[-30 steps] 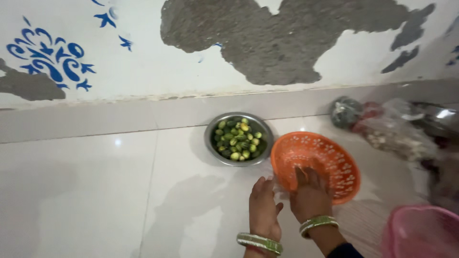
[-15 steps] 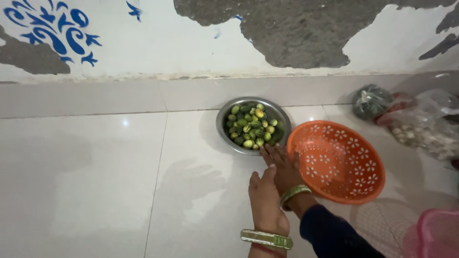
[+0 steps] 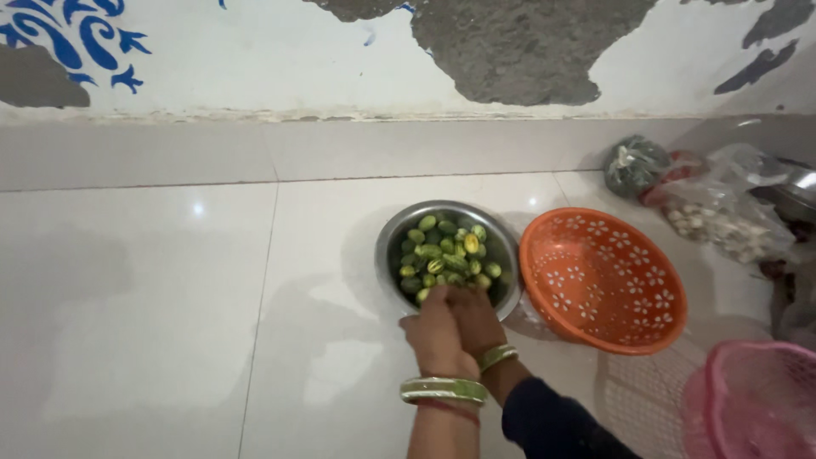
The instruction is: The person sorts vegetables from various containers onto a mat on the floor. They empty green chilies, yellow round fruits, and green vegetables from baskets and a metal bowl onto the mat. The person then wipes the containers with a cloth and places them aside. Finally, they add tomatoes from a plastic bag to the pile on the mat.
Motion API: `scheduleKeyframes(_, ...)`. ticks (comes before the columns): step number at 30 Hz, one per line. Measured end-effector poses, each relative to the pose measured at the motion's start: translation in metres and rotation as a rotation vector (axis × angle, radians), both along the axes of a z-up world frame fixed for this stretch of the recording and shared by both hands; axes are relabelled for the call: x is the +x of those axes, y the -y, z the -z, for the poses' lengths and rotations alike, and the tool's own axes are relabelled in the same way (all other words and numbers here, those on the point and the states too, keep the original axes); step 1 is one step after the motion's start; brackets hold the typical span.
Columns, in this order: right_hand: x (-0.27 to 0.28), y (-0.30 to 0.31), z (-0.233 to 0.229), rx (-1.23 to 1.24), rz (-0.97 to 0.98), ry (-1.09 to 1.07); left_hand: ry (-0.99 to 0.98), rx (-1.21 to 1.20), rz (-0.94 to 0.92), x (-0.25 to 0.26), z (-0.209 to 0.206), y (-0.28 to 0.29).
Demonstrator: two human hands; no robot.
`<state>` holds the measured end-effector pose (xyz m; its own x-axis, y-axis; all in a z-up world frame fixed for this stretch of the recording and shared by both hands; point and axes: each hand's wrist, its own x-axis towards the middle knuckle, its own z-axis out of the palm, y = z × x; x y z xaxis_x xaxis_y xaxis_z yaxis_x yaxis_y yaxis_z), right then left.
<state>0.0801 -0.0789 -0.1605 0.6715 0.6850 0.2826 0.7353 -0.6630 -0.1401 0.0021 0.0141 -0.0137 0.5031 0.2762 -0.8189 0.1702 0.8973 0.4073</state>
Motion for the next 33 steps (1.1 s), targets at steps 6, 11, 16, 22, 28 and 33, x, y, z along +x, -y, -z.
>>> scheduleKeyframes(6,-0.064,0.019,-0.078,0.111,0.148,-0.08,0.006,-0.086,-0.219,-0.002,0.012,-0.001)
scheduleKeyframes(11,-0.104,0.025,-0.127,0.146,0.102,-0.01,0.098,0.034,-0.314,-0.014,0.016,0.001)
scheduleKeyframes(16,-0.125,0.041,-0.171,0.139,0.068,0.004,0.147,0.234,-0.296,-0.03,0.009,0.021)
scheduleKeyframes(22,-0.156,0.078,-0.234,0.441,0.205,-0.112,0.333,0.529,-0.272,-0.062,-0.011,0.025)
scheduleKeyframes(28,-0.177,0.151,-0.252,0.813,0.813,-0.434,0.367,0.411,0.13,-0.101,-0.033,0.057)
scheduleKeyframes(33,-0.227,0.257,-0.231,1.496,1.132,-1.037,0.482,0.296,0.493,-0.134,-0.059,0.13)
